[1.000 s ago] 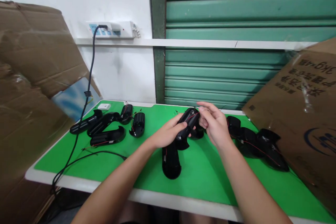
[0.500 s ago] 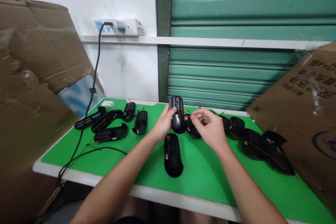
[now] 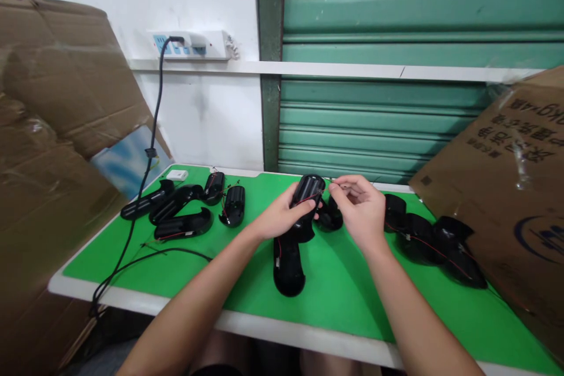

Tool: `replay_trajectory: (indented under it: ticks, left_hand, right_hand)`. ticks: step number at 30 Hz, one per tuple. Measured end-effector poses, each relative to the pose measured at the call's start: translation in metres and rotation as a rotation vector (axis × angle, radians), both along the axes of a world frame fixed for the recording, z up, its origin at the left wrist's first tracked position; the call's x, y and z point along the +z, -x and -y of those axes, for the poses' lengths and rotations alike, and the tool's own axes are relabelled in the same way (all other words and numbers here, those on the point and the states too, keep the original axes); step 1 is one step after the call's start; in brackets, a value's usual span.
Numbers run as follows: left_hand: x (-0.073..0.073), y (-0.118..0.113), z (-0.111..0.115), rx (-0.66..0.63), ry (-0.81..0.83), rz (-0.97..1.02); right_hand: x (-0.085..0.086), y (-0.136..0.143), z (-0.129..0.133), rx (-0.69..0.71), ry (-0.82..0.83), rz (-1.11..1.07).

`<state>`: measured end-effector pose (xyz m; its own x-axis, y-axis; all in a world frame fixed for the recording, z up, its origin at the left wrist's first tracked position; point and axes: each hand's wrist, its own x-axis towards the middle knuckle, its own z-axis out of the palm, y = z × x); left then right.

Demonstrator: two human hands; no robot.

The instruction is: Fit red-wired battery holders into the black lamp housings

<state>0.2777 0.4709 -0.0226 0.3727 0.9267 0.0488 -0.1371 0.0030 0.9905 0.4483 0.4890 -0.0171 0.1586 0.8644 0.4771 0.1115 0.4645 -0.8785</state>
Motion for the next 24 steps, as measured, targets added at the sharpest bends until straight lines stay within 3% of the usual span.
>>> replay_trajectory:
  ticks: [4,9,21,24]
  left_hand:
    - [0.0011,0.0018,0.0004,-0.016,-0.065,-0.051]
    - [0.0029,0.0015,-0.0003,-0.029,0.050,-0.053]
    - [0.0025,0.0002,0.0018,-0.035,-0.140,-0.158]
    - [0.0047,0.0007,0.0026,-0.049,-0.109,-0.184]
  right_hand:
    - [0.0005,-0.0011,0.0021,0.056,-0.034,0.024]
    - [-0.0014,-0.0042,0.0013,0.064,-0.024,0.065]
    - [-0.0015,-0.0026,0.0046,0.062,-0.040,0.089]
    - [-0.0020,-0.0031,0.0039,0.052,-0.041,0.096]
